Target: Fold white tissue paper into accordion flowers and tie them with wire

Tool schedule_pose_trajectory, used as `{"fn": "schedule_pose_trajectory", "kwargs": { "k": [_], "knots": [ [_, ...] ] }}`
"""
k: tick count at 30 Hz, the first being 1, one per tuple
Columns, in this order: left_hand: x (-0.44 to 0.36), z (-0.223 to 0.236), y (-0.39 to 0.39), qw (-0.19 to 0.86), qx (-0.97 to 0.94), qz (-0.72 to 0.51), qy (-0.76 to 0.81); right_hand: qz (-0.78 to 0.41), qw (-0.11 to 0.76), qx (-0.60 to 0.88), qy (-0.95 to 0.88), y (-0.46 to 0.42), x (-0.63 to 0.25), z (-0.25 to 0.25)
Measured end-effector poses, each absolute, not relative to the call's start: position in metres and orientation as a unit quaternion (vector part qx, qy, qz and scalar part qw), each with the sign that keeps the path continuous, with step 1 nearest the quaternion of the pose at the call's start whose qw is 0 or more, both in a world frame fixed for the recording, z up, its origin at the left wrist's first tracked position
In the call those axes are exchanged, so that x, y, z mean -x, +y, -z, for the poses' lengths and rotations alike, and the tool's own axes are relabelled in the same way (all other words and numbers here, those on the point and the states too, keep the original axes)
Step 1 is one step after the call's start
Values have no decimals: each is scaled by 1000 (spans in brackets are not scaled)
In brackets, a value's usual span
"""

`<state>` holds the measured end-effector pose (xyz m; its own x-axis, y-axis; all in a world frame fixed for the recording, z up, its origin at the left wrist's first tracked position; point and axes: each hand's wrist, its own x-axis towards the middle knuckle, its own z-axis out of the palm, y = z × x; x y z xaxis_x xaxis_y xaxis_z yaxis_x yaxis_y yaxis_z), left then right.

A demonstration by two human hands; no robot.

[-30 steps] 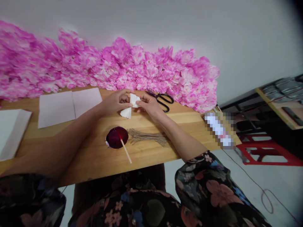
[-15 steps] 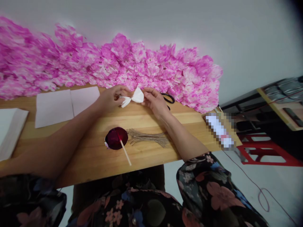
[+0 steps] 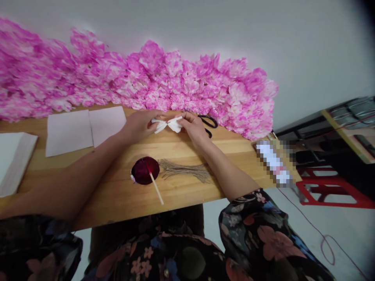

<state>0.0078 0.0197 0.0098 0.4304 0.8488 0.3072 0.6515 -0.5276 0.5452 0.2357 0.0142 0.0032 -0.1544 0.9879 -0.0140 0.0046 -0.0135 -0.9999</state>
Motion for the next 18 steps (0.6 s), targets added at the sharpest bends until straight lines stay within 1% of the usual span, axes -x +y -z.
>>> {"fn": "schedule_pose_trajectory", "kwargs": {
  "k": [3,6,11,16,18],
  "knots": [
    [-6,-9,21,183,-818,-312,446,-531,487,449,-529,15,-235,-2],
    [-5,-11,19,207,-803,-341,442,-508,492,441,-553,15,-235,-1],
    [-9,-10,17,255,-785,-351,443,-486,498,434,-573,13,-234,-2],
    [-13,-6,18,320,-739,-394,442,-548,488,423,-531,14,-236,-2],
    [-13,-6,19,328,-725,-410,445,-570,471,416,-529,14,-236,0]
  ]
}}
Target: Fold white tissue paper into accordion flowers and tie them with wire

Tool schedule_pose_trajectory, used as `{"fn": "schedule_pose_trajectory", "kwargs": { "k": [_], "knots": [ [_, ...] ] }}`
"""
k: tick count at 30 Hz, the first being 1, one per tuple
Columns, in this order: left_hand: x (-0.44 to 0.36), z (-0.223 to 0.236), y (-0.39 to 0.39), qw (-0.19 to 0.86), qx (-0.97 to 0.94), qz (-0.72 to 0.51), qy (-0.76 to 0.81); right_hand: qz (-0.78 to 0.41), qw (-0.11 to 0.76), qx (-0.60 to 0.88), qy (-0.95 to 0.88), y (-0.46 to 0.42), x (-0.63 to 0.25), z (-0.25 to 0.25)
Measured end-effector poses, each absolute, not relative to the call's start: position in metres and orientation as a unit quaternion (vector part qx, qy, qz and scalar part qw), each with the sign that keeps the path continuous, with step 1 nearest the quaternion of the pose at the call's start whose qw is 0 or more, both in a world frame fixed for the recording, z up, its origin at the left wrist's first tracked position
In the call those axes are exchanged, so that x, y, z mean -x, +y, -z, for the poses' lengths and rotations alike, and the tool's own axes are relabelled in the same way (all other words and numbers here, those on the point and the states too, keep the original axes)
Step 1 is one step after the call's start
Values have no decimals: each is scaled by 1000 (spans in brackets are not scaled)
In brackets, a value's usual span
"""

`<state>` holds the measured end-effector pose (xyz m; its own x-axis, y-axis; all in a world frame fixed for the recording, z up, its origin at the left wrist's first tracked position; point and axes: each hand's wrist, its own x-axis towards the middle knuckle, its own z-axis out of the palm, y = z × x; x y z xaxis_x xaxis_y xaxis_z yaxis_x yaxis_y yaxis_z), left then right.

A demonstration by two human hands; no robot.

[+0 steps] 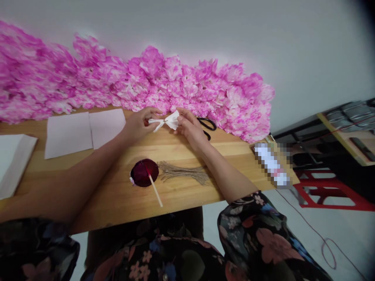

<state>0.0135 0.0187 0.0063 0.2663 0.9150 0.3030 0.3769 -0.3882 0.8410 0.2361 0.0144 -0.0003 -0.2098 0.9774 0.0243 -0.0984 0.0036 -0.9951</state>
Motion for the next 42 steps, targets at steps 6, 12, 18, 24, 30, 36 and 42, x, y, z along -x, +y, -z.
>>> {"fn": "schedule_pose_trajectory", "kwargs": {
  "k": [6,12,18,24,30,36,42],
  "knots": [
    [-14,-5,18,321,-726,-406,453,-568,456,415,-545,18,-236,8],
    [-12,-1,19,271,-730,-409,475,-565,480,411,-530,23,-241,7],
    [-10,2,23,251,-710,-447,484,-594,491,418,-480,22,-243,0],
    [-13,1,20,253,-720,-443,471,-636,441,414,-479,12,-234,-4],
    [-15,-5,16,238,-733,-420,480,-579,406,441,-553,20,-241,2],
    [-14,-6,15,230,-729,-416,493,-297,422,498,-696,24,-255,-10],
    [-15,-3,15,252,-724,-416,489,-84,293,393,-867,3,-242,-30]
  ]
}}
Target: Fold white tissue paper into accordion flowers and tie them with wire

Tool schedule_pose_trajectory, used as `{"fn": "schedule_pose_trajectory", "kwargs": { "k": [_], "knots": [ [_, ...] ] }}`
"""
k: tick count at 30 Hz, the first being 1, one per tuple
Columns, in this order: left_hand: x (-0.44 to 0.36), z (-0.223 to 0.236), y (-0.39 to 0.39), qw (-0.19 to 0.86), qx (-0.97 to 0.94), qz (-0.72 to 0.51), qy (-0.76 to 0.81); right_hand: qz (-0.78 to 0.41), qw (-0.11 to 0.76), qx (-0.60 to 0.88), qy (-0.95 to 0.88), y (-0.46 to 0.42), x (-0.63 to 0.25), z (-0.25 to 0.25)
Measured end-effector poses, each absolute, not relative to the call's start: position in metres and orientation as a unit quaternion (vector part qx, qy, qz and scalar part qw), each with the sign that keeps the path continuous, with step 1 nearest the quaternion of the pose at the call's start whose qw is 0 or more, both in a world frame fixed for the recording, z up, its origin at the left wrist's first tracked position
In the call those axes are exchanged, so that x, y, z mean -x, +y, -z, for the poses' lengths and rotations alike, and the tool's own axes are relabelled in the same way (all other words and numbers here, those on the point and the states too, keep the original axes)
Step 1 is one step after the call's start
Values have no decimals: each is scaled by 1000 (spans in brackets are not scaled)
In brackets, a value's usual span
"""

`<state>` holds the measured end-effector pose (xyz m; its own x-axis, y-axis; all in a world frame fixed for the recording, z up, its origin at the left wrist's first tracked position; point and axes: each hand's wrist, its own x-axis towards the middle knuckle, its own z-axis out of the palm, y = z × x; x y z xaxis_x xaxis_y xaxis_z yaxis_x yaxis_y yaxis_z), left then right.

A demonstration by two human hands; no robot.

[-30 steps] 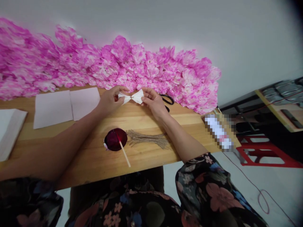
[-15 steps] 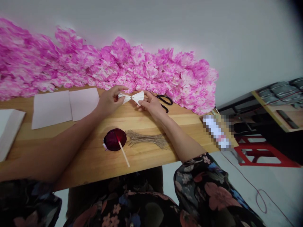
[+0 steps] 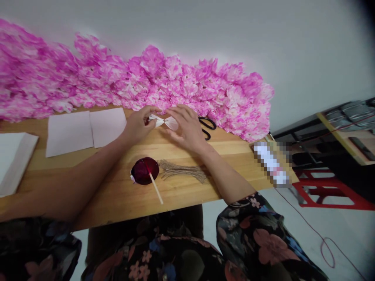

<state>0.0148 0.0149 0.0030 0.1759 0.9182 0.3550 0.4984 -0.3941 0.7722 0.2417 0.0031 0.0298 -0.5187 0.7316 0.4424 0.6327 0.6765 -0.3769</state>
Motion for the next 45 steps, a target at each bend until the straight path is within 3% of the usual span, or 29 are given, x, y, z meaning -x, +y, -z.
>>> {"fn": "schedule_pose_trajectory", "kwargs": {
  "k": [6,14,20,23,27,30,35,45],
  "knots": [
    [-15,0,16,270,-723,-412,485,-110,300,426,-847,5,-237,-17],
    [-10,-4,20,307,-678,-474,470,-415,377,472,-681,16,-242,-3],
    [-13,-8,19,198,-802,-374,421,-541,346,458,-615,15,-242,-5],
    [-12,-5,19,192,-810,-332,443,-498,329,476,-646,14,-245,-6],
    [-7,-3,23,189,-797,-304,487,-270,358,524,-724,16,-252,-11],
    [-4,-5,25,155,-800,-301,495,-177,357,525,-753,18,-254,-14],
    [-5,-9,26,116,-793,-337,494,-150,321,470,-808,17,-250,-11],
    [-8,3,27,88,-846,-234,470,-109,235,419,-870,21,-240,-5]
  ]
}}
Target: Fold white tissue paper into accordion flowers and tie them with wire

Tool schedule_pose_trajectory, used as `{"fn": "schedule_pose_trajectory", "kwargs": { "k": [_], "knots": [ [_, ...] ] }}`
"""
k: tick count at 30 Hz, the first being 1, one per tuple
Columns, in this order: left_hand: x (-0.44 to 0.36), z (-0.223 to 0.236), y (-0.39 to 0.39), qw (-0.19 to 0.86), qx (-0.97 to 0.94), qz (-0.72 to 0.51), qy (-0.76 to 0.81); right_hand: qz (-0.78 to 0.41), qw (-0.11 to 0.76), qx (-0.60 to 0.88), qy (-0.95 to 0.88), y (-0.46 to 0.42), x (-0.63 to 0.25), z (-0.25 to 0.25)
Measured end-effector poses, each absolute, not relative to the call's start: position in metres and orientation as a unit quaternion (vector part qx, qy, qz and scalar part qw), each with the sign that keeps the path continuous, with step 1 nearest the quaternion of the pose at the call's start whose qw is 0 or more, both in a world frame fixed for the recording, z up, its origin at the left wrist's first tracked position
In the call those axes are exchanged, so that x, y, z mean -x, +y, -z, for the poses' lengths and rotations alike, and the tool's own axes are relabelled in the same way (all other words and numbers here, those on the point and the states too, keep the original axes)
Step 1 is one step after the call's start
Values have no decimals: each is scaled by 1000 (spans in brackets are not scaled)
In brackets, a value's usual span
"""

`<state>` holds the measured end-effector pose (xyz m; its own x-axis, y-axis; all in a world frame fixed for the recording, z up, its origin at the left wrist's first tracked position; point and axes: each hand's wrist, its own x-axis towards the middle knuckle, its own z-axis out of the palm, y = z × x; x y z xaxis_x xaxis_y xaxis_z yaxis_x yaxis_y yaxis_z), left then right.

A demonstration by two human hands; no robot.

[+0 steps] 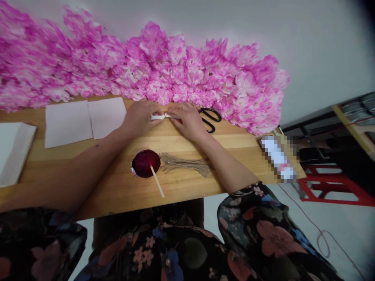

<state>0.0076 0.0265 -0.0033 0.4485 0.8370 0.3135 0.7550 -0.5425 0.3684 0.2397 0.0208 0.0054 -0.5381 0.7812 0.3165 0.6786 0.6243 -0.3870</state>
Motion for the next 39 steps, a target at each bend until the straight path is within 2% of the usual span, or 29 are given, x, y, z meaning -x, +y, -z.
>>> {"fn": "schedule_pose_trajectory", "kwargs": {
  "k": [5,12,21,26,32,39],
  "knots": [
    [-9,3,26,95,-859,-216,454,-78,205,432,-875,17,-237,-6],
    [-10,-3,20,143,-843,-268,443,-88,199,438,-872,15,-238,-8],
    [-11,-15,16,50,-896,-183,402,-90,160,434,-882,13,-234,-13],
    [-13,-9,17,32,-892,-193,407,-64,182,439,-877,14,-234,-11],
    [-15,0,19,49,-884,-201,418,-109,204,415,-880,15,-235,-9],
    [-14,-1,18,48,-875,-189,443,-108,203,430,-873,15,-237,-7]
  ]
}}
